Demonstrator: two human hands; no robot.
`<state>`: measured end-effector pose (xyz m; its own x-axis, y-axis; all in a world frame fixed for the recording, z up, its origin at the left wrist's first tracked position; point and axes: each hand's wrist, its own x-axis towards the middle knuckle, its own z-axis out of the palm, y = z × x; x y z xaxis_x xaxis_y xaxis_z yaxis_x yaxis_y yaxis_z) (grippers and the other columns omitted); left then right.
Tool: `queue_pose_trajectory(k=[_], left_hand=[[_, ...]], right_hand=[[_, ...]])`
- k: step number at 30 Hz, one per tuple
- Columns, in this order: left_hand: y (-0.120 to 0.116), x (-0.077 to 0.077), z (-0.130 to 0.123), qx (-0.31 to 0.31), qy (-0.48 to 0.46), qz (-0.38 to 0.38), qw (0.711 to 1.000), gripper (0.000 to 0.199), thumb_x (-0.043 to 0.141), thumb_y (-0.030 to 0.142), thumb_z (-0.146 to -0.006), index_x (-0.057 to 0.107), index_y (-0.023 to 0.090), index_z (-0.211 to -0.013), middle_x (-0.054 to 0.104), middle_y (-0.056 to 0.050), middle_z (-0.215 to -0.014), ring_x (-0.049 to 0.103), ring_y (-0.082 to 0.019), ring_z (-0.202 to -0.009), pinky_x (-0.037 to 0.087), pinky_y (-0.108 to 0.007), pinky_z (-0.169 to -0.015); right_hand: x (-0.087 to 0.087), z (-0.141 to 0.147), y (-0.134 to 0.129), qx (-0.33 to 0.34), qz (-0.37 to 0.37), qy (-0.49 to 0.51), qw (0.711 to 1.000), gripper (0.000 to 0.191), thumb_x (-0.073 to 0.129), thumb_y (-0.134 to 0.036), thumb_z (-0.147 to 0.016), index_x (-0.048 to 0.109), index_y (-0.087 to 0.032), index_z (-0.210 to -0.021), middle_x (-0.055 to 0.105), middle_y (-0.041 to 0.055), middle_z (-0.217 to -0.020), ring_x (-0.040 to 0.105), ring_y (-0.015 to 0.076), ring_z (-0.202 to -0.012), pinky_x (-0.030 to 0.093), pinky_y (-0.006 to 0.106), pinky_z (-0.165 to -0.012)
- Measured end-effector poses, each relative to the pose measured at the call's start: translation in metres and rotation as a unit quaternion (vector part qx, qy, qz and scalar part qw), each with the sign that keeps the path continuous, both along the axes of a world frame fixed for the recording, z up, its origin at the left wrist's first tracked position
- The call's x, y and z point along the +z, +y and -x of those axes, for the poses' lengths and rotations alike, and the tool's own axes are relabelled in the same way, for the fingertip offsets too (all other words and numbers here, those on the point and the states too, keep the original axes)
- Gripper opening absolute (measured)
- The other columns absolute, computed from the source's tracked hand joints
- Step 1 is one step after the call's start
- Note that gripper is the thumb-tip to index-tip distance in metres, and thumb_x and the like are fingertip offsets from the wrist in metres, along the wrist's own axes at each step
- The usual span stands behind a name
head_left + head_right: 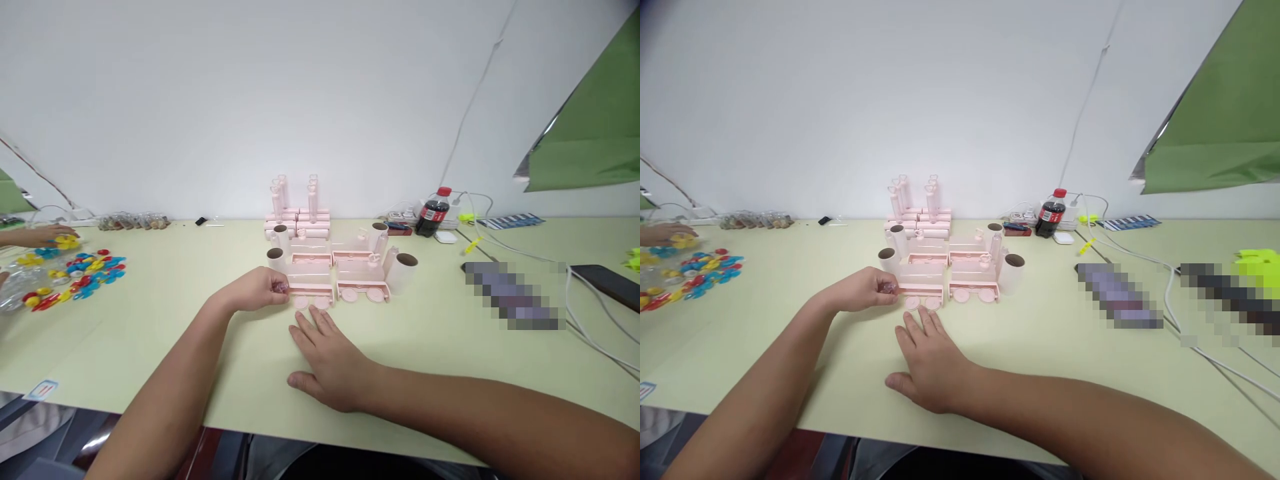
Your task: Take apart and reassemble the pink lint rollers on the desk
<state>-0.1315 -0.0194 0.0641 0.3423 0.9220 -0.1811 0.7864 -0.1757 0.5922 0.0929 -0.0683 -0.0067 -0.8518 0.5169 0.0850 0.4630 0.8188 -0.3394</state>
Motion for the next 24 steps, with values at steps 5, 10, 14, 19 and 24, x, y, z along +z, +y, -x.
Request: queue_pose_trajectory(k=[5,10,14,19,24], left_hand=[[0.003,-0.005,0.002,-0.002,0.002,-0.005,1.000,0.022,0.060,0.040,-0.075,0.060,0.019,-0.074,0.051,0.002,-0.066,0.040,-0.012,-0.060,0.030,-0.024,-0.056],[0.005,-0.008,0.001,-0.009,0.007,-0.003,1.000,0.024,0.060,0.043,-0.076,0.062,0.019,-0.076,0.053,0.002,-0.067,0.043,-0.013,-0.062,0.031,-0.024,-0.057],[0.006,-0.010,0.000,-0.011,0.014,0.008,1.000,0.022,0.061,0.042,-0.075,0.062,0.019,-0.075,0.054,0.002,-0.067,0.044,-0.013,-0.062,0.031,-0.025,-0.057],[0.006,-0.010,0.002,-0.011,0.005,0.027,1.000,0.022,0.062,0.041,-0.073,0.060,0.019,-0.070,0.050,0.003,-0.064,0.041,-0.012,-0.059,0.030,-0.025,-0.056],[0.007,-0.010,0.002,-0.011,-0.003,0.029,1.000,0.023,0.062,0.041,-0.072,0.058,0.019,-0.069,0.049,0.003,-0.064,0.040,-0.012,-0.059,0.030,-0.025,-0.056]], right_hand=[[0.003,0.013,0.011,-0.034,0.018,-0.021,0.999,0.085,0.034,-0.065,-0.090,0.029,-0.003,-0.148,0.015,0.0262,-0.156,0.000,0.0462,-0.143,0.004,0.061,-0.113],[0.006,0.014,0.012,-0.028,0.066,-0.039,0.997,0.090,0.030,-0.068,-0.090,0.023,-0.002,-0.150,0.006,0.0261,-0.157,-0.006,0.0421,-0.144,0.002,0.058,-0.115],[0.007,0.012,0.008,-0.001,0.085,-0.051,0.995,0.095,0.037,-0.072,-0.085,0.018,-0.007,-0.152,-0.005,0.0228,-0.158,-0.015,0.0419,-0.142,-0.003,0.061,-0.113],[0.010,0.014,0.012,0.019,0.102,-0.071,0.992,0.102,0.040,-0.078,-0.079,0.015,-0.012,-0.153,-0.010,0.0184,-0.158,-0.022,0.0449,-0.139,-0.010,0.064,-0.110],[0.014,0.018,0.022,0.026,0.116,-0.078,0.990,0.100,0.040,-0.078,-0.079,0.018,-0.016,-0.153,-0.009,0.0154,-0.159,-0.020,0.0463,-0.140,-0.011,0.064,-0.110]])
